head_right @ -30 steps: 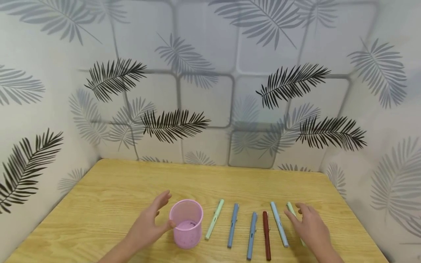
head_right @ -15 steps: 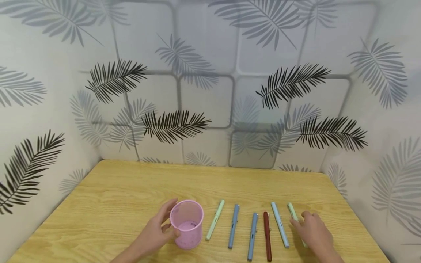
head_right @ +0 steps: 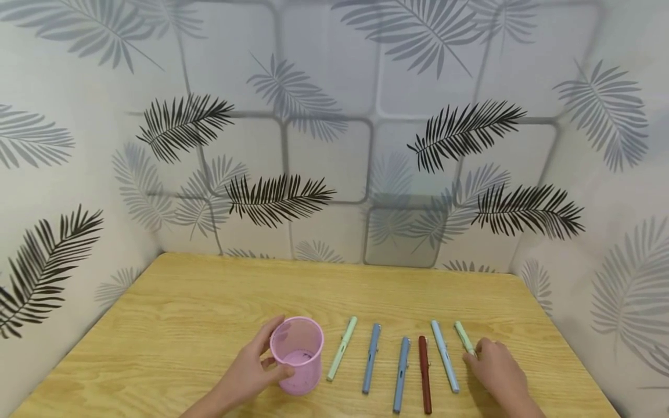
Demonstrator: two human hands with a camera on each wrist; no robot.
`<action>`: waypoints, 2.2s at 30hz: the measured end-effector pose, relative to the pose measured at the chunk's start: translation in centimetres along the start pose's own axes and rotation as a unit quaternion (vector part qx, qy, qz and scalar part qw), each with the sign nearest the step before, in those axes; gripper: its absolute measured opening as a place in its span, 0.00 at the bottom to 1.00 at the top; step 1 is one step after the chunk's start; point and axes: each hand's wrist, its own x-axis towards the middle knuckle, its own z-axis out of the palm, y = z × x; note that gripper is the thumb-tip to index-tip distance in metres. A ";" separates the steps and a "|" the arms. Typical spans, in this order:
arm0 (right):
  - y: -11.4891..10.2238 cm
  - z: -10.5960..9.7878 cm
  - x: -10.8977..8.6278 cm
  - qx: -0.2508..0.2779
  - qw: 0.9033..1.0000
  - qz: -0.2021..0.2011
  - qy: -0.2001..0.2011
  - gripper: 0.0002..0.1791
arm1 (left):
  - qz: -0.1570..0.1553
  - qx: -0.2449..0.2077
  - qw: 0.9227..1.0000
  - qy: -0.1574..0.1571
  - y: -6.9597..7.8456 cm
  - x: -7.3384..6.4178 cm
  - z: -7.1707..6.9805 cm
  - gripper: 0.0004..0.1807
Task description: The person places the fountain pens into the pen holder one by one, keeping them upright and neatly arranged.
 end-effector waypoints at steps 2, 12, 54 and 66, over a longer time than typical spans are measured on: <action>0.0 0.2 0.0 0.005 1.000 0.004 0.000 0.22 | -0.003 -0.004 1.000 0.001 -0.1 0.0 0.1 0.50; 0.3 0.4 -0.2 -0.006 1.000 0.009 0.021 0.12 | -0.028 -0.023 0.999 -0.004 0.0 0.1 0.4 0.49; -5.9 -1.3 -2.5 0.110 0.975 -0.054 0.183 0.18 | -0.035 -0.050 0.998 0.011 0.1 0.2 0.3 0.46; -8.9 -1.4 -3.2 0.161 0.966 -0.078 0.187 0.18 | -0.027 -0.057 0.998 0.015 -0.2 0.2 0.4 0.46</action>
